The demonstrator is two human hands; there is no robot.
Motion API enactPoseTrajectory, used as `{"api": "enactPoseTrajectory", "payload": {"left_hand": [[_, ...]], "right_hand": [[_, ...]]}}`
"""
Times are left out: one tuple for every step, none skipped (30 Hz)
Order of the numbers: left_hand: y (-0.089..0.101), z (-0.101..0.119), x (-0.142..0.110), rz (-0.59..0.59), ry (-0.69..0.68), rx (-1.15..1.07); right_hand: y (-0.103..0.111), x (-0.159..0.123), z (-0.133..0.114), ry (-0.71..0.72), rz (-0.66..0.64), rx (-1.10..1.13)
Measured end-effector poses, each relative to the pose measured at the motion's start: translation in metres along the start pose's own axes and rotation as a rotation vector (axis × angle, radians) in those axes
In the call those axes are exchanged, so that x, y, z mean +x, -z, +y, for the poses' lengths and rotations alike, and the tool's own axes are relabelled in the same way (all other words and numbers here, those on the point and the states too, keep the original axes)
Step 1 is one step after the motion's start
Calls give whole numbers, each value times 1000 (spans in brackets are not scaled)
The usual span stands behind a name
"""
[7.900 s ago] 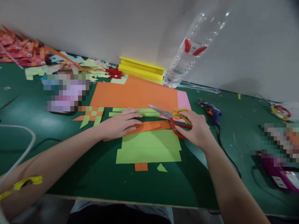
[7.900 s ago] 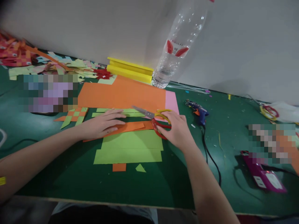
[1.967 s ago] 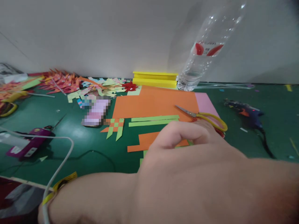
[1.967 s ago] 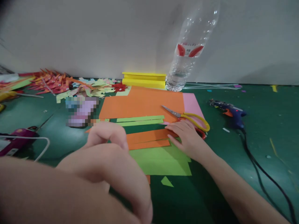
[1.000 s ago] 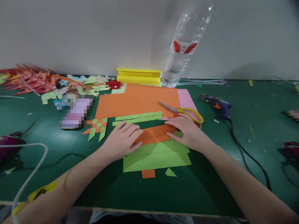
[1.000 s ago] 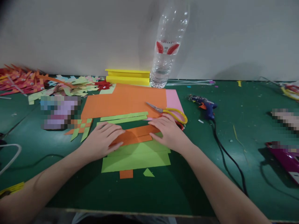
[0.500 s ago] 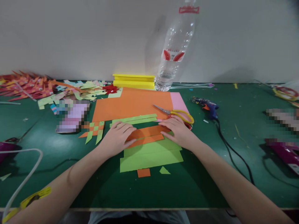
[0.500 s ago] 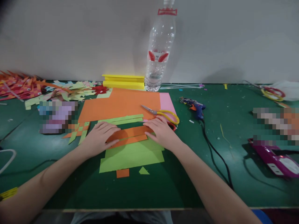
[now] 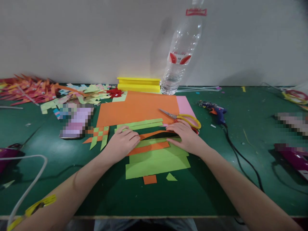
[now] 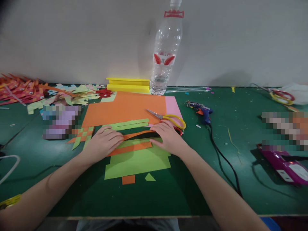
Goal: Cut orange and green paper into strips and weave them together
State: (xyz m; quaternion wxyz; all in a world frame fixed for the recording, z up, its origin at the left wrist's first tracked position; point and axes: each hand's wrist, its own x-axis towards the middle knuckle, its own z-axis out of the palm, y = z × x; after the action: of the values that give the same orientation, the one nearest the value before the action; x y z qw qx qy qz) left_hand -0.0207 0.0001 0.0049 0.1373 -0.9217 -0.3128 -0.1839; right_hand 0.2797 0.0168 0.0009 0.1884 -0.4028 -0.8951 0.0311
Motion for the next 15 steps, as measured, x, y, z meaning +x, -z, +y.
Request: {"api": "enactPoseTrajectory", "payload": {"left_hand": [[0, 0, 0, 8, -11, 13], [0, 0, 0, 15, -19, 22], [-1, 0, 0, 22, -20, 29], [-1, 0, 0, 25, -18, 31], [-1, 0, 0, 24, -13, 30], [-1, 1, 0, 20, -9, 27], [-1, 1, 0, 15, -7, 25], [-1, 1, 0, 13, -6, 22], [-2, 2, 0, 15, -4, 18], [-2, 2, 0, 20, 1, 15], [-3, 2, 0, 27, 9, 11], [-3, 2, 0, 30, 17, 7], [-3, 2, 1, 31, 25, 3], [-2, 4, 2, 36, 29, -3], [0, 6, 4, 47, 27, -14]], "right_hand": [[0, 0, 0, 1, 7, 5], [0, 1, 1, 3, 18, 9], [0, 1, 1, 6, 32, 9], [0, 1, 1, 10, 51, 8], [0, 1, 1, 14, 72, 3], [0, 1, 0, 20, 91, -3], [0, 2, -1, 26, 107, -10], [1, 2, -2, 31, 119, -16], [1, 2, -3, 35, 125, -20], [2, 3, -4, 36, 130, -25], [2, 3, -5, 38, 134, -31], [2, 3, -5, 39, 140, -38], [1, 3, -5, 41, 146, -47], [1, 3, -5, 45, 151, -54], [0, 3, -5, 47, 154, -58]]}}
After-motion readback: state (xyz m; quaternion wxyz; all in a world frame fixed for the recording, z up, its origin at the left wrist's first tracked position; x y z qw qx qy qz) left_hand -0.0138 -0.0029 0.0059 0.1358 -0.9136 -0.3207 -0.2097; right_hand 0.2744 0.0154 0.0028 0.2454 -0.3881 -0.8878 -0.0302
